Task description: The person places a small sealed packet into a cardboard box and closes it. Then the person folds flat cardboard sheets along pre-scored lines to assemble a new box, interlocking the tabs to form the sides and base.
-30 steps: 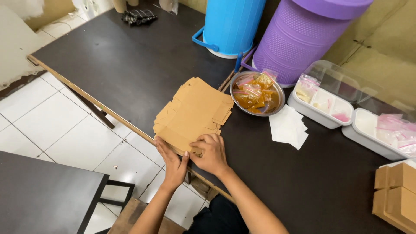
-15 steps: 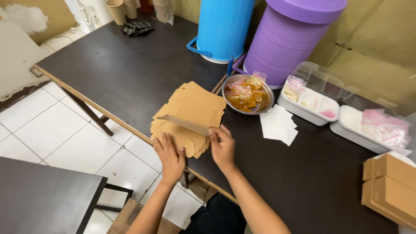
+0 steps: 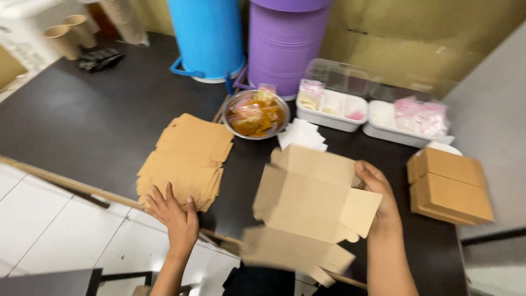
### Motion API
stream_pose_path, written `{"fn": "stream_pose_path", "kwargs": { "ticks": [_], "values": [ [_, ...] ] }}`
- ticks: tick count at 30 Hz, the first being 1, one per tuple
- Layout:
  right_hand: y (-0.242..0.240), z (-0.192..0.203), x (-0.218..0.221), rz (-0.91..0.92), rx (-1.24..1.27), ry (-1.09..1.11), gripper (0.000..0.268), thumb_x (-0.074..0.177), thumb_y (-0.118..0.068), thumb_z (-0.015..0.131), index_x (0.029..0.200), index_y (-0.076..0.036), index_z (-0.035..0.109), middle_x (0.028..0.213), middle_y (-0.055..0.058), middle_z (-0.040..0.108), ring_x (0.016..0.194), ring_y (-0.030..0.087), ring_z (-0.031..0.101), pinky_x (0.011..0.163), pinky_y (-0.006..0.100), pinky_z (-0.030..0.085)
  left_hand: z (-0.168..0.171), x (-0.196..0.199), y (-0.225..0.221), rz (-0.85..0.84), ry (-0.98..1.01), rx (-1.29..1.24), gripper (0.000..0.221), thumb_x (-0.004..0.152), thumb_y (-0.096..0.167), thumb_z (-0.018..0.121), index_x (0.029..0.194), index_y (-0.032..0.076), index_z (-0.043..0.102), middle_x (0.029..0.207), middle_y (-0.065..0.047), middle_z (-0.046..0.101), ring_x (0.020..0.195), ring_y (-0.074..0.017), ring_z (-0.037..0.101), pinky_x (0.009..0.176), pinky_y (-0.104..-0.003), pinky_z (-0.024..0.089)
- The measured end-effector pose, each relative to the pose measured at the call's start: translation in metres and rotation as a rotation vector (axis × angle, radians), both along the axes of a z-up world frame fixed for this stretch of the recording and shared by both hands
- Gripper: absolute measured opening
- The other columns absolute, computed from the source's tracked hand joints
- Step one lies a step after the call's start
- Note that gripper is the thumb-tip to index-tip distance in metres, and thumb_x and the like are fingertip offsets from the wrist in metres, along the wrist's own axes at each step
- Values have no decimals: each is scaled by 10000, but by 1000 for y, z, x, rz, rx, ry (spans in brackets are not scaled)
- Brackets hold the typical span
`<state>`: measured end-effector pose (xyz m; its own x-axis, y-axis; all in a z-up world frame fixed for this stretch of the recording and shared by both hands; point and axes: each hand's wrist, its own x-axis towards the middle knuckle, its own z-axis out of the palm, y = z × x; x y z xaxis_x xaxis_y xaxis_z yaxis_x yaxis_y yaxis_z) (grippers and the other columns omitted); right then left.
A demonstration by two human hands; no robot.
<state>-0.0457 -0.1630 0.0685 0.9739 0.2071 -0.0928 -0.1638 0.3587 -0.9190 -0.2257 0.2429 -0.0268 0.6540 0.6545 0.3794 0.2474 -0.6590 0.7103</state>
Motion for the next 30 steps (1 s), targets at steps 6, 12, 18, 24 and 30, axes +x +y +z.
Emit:
{"fn": "stream_pose_path", "kwargs": {
  "ticks": [6,12,18,24,30],
  "values": [
    [-39,-43,27,-127,-337,384,435,892,-297,712,1271,-92,656,1114,74,700,889,201,646,783,316,485,15,59,-89,-655,-46,-337,493,975,350,556,1401,103,567,1474,-86,588,1390,-222,517,1165,-371,357],
    [-110,-182,92,-131,-114,246,349,879,-304,822,1152,-110,726,904,39,742,740,167,740,605,291,615,50,145,-193,-850,167,-695,703,926,303,739,1522,74,444,1403,-245,538,1220,-377,633,1081,-503,493],
    [-111,-150,80,-133,-154,168,320,959,-252,727,1207,-50,719,963,98,762,781,207,755,656,340,631,8,225,-213,-865,136,-675,332,857,170,827,1180,142,760,889,-30,789,781,-136,737,743,-298,591],
    [-103,-114,65,-68,-528,-119,394,790,39,777,1178,-23,747,953,131,769,815,196,706,726,337,603,25,228,-207,-906,85,-461,241,921,115,747,1161,96,765,954,-146,787,957,-292,746,847,-412,573],
    [-87,-74,48,-115,-1061,-446,250,745,101,696,866,-92,798,1049,99,783,1042,363,686,926,464,510,8,226,-198,-1114,-107,-102,214,881,-59,674,962,90,804,971,-75,803,1016,-277,733,982,-441,513]
  ]
}}
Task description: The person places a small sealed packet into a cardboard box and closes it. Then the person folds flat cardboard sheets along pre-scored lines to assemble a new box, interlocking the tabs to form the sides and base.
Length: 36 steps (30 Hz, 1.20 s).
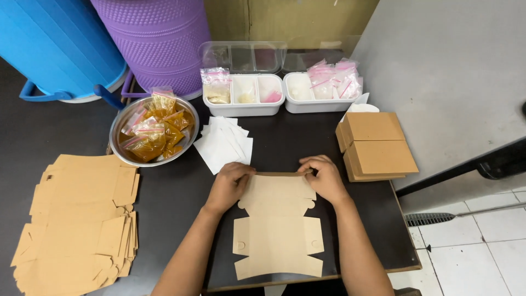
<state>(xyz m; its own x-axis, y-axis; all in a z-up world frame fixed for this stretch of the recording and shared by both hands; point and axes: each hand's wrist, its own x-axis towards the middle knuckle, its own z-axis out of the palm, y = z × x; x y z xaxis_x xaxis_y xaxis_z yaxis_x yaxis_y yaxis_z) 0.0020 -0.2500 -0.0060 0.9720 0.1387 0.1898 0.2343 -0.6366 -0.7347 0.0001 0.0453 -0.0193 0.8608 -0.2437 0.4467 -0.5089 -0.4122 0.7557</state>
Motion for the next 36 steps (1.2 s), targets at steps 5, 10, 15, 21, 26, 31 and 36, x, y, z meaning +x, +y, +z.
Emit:
{"fn": "stream_pose_path", "kwargs": {
  "ticks": [5,10,15,21,26,31,36],
  "values": [
    [10,-3,-11,70,-236,-98,472,701,52,637,1060,-196,816,1238,23,750,1299,297,590,1158,485,332,-10,5,-2,-51,-102,313,232,816,-36,706,929,133,817,949,-18,801,1023,-229,709,1158,-521,355],
    [46,1,-31,209,-222,-251,502,598,-111,779,1084,-232,805,1160,9,788,1184,284,684,1195,514,274,-3,-10,-18,-18,-137,649,245,839,31,658,957,171,821,999,9,789,1097,-194,664,1188,-522,289],
    [87,12,-41,210,-506,-95,352,924,-299,659,1221,-128,738,1331,84,696,1312,280,595,1144,428,406,8,-33,-35,21,-1,920,531,941,287,485,1423,71,545,1269,-154,610,1234,-322,544,1146,-588,264],
    [89,-16,-43,258,-554,-102,447,970,-165,499,1388,-35,585,1508,158,537,1456,308,418,1210,438,307,30,-43,-45,-181,335,536,667,1024,194,304,1580,-104,89,1611,-340,219,1511,-456,219,1253,-529,143],
    [93,-7,-50,274,-676,31,599,961,-176,411,1532,-1,377,1638,192,328,1544,324,224,1246,460,150,20,-45,-46,-149,376,741,720,1054,417,154,1591,-61,105,1676,-249,147,1563,-354,111,1276,-459,17],
    [82,-5,-42,188,-789,212,758,921,-307,491,1583,3,287,1663,210,270,1546,352,223,1239,495,178,25,-43,-53,-100,419,959,856,1012,632,35,1619,39,143,1704,-169,118,1581,-297,64,1276,-449,7],
    [86,0,-42,96,-888,369,811,929,-354,493,1594,25,226,1673,240,214,1565,366,154,1245,564,54,16,-44,-60,64,403,1071,967,994,720,47,1593,-22,207,1667,-240,204,1557,-353,162,1251,-485,121]
  ]
}}
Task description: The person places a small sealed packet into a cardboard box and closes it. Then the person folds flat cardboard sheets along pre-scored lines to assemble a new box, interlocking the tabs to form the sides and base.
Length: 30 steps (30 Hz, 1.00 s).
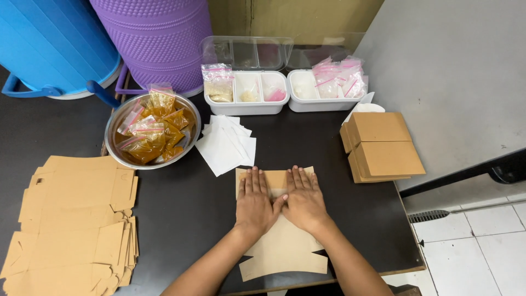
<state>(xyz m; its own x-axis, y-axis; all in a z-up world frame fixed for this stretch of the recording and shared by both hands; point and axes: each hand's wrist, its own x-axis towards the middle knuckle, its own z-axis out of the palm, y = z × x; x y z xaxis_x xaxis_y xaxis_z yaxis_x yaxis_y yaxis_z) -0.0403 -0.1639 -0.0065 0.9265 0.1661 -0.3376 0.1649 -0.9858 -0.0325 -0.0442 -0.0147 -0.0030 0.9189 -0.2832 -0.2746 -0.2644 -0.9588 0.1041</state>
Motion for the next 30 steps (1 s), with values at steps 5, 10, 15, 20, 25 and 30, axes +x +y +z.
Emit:
{"fn": "stream_pose_path", "kwargs": {
  "ticks": [5,10,15,20,25,30],
  "values": [
    [8,-16,-1,71,94,-220,670,971,-296,493,1529,49,359,1601,267,355,1531,370,258,1236,544,102,-5,0,0,-38,-37,5,716,1068,436,117,1590,-48,198,1665,-259,198,1546,-395,171,1244,-511,117],
    [8,-7,3,225,245,-189,610,998,-212,441,1556,15,340,1649,200,306,1549,328,224,1254,476,132,-9,4,3,-137,-32,-54,633,1066,311,121,1595,-27,200,1680,-217,192,1557,-353,164,1260,-478,79],
    [1,3,8,162,243,-28,639,1042,-352,436,1605,-89,290,1694,112,229,1569,277,165,1255,508,97,-2,-1,1,-59,3,82,652,1055,320,182,1595,-45,163,1679,-245,159,1558,-360,140,1254,-514,69],
    [-20,22,11,62,184,35,710,1008,-473,504,1616,-173,291,1703,89,205,1577,264,151,1253,553,86,7,-1,4,-26,35,107,681,1061,374,179,1593,-51,155,1680,-250,148,1562,-367,122,1251,-536,38],
    [-35,39,11,-75,181,59,654,987,-487,545,1577,-245,403,1693,101,238,1586,261,134,1247,589,45,16,-1,15,11,58,150,723,1068,444,194,1588,-57,173,1670,-254,180,1557,-368,148,1248,-544,43],
    [-41,18,17,13,422,-292,599,838,-396,803,1373,-167,660,1595,150,437,1528,304,310,1252,562,125,13,2,26,47,16,-17,776,1058,526,329,1589,-28,215,1668,-226,217,1555,-346,177,1257,-520,51]
  ]
}}
